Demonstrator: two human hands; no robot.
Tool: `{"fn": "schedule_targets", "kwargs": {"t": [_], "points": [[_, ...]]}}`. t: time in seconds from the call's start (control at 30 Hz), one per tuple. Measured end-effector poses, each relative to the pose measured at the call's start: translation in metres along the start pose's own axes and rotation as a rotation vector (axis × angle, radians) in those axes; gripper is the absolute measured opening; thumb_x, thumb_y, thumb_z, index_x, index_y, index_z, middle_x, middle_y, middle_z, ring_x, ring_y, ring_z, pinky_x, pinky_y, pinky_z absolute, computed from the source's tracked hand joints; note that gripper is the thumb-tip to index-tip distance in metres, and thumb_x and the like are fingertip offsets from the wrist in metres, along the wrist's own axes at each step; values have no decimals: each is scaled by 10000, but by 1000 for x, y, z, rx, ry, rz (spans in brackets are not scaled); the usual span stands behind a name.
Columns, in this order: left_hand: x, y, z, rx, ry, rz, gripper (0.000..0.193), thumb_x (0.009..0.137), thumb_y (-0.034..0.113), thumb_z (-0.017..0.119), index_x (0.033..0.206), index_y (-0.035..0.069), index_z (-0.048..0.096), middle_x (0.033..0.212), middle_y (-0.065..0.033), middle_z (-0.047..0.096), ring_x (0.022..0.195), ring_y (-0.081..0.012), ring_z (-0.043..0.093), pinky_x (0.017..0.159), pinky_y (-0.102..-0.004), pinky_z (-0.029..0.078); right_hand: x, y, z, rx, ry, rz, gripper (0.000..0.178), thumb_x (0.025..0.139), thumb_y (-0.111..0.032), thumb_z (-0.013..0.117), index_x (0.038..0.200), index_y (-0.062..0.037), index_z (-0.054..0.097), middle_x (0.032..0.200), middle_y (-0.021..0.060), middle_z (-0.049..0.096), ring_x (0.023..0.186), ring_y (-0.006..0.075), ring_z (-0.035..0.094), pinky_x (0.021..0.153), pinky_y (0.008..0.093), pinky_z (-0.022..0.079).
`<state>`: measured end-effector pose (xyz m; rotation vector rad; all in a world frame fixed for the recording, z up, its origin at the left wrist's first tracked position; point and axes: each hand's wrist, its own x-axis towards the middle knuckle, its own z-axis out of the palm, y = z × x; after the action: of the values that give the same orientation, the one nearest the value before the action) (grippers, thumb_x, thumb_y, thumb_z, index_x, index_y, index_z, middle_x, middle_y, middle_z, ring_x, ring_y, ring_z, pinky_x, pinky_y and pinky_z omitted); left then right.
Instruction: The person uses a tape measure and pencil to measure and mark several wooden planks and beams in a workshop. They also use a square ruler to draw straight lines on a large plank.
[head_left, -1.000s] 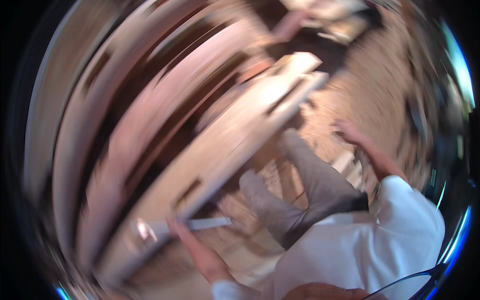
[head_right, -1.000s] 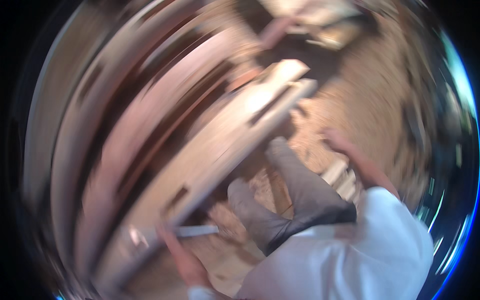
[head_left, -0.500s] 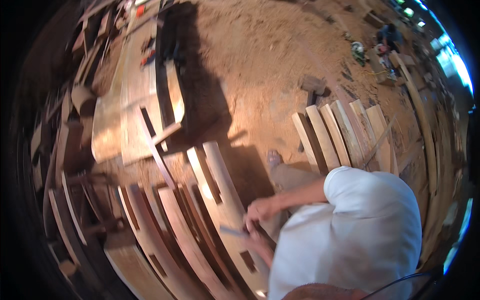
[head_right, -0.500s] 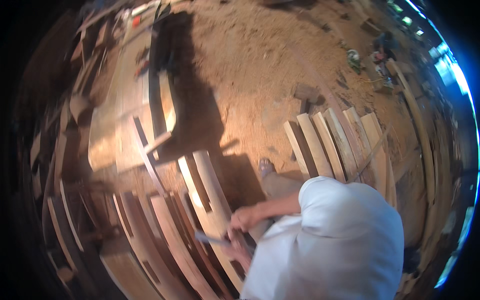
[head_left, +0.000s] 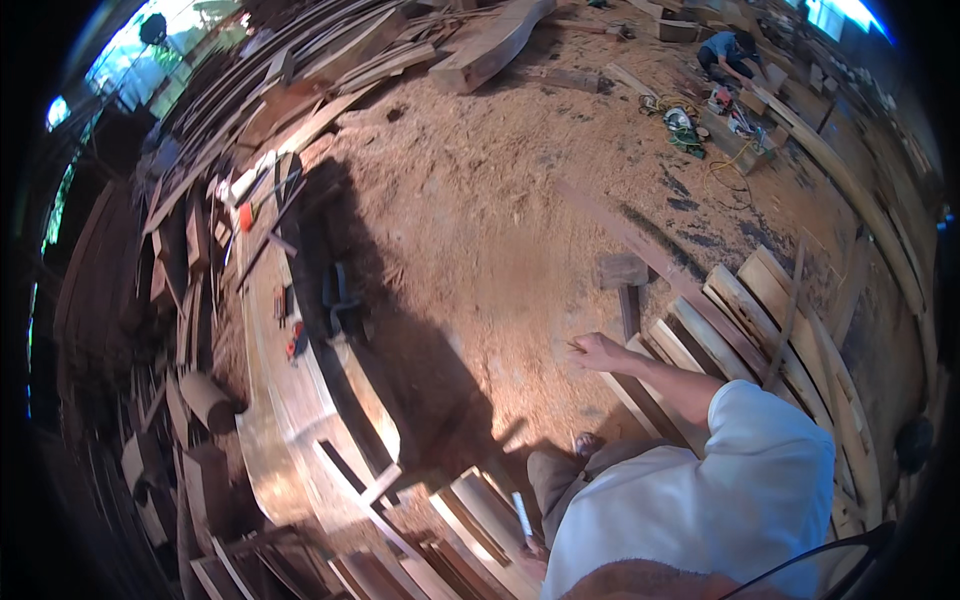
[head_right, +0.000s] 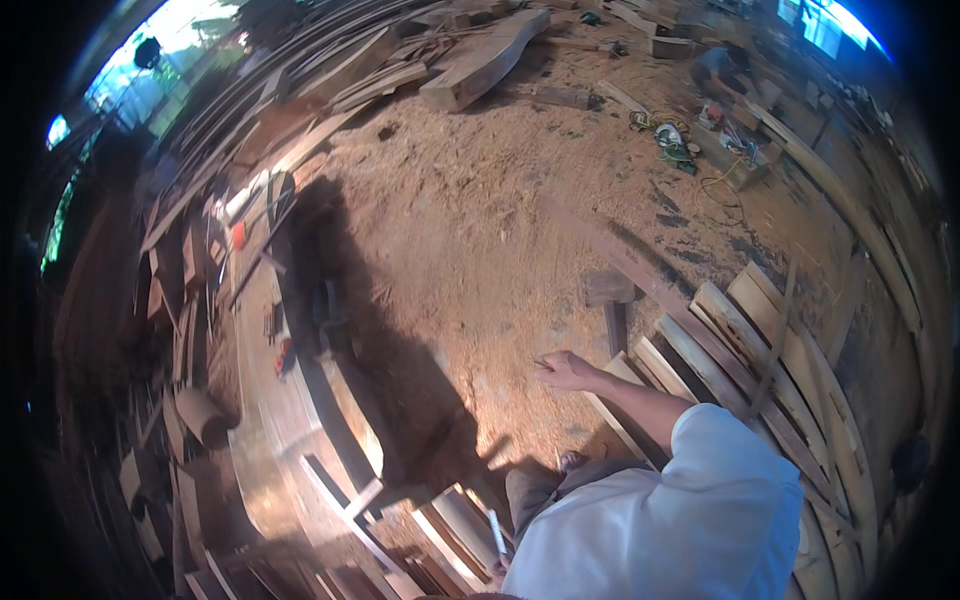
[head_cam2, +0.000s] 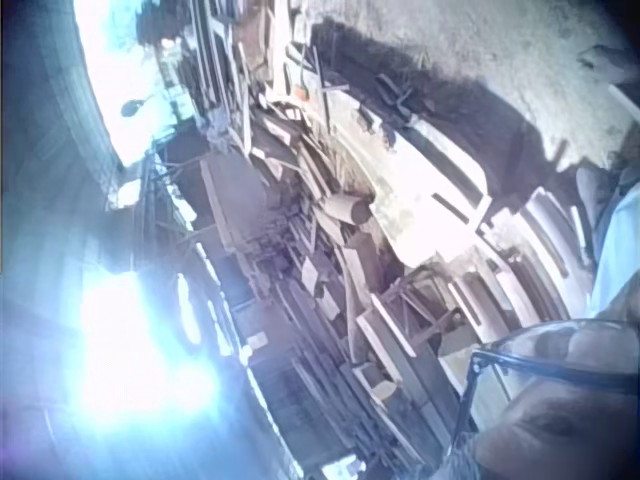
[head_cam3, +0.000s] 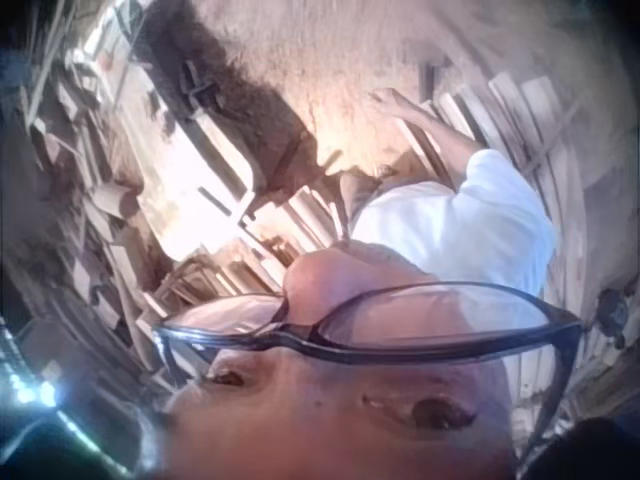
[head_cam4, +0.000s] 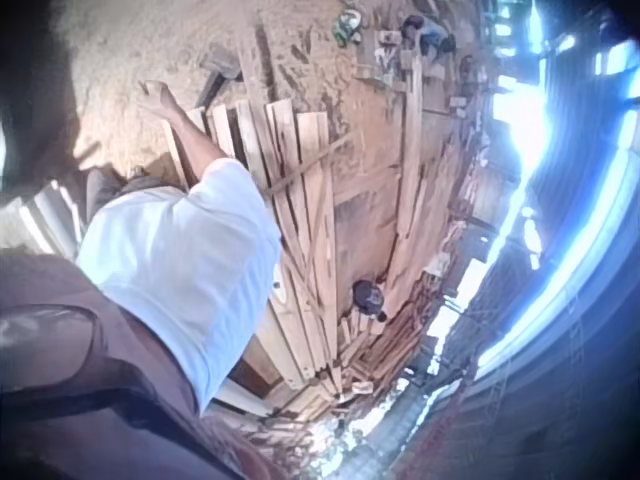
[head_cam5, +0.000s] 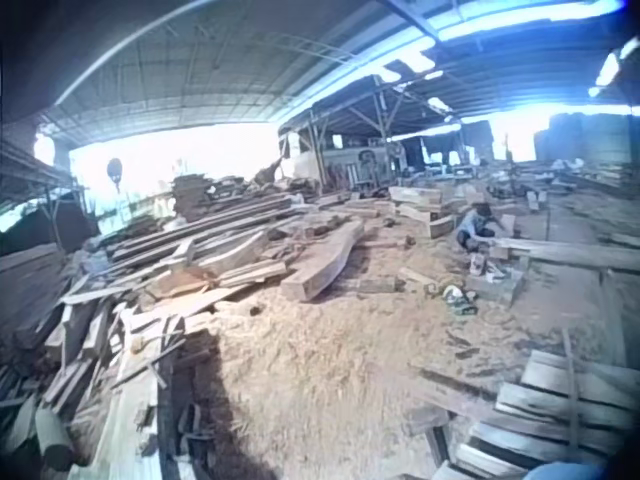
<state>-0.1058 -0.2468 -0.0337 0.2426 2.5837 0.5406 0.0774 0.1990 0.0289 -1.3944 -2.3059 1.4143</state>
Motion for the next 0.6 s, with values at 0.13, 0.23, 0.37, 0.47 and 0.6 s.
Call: {"fn": "schedule_targets", "kwargs": {"t": [0.13,0.23,0.37,0.47,0.6], "points": [[81,59,28,46,-45,75,366,1056,336,582,1078,-21,662,1030,-280,690,968,-479,652,825,-542,510,77,-34,7,126,121,-75,387,985,-384,621,1052,-12,705,946,217,747,887,339,748,788,457,557],[150,99,39,84,-66,113,346,1044,319,609,1078,-22,657,1020,-275,690,958,-475,654,820,-540,509,134,-37,30,-148,47,-39,430,982,-434,616,1146,-51,721,1076,206,758,1022,386,729,864,497,557],[252,168,21,93,-35,198,324,1030,296,644,1078,-24,651,1007,-269,692,945,-470,657,812,-537,508,197,18,35,-157,-149,151,428,982,-469,558,1210,-147,723,1249,195,718,1174,415,674,986,527,533],[329,261,19,67,-7,370,312,1019,279,671,1078,-26,646,998,-264,692,935,-466,658,807,-535,507,183,111,1,-137,143,278,486,992,-408,587,1403,-157,656,1320,218,687,1203,404,669,1031,519,516],[476,427,13,-24,1,603,316,1000,279,708,1072,-24,655,982,-246,703,925,-448,668,809,-527,510,198,162,-55,172,347,771,495,953,-277,605,1438,-181,623,1265,247,698,1149,391,683,1010,503,533]]}}
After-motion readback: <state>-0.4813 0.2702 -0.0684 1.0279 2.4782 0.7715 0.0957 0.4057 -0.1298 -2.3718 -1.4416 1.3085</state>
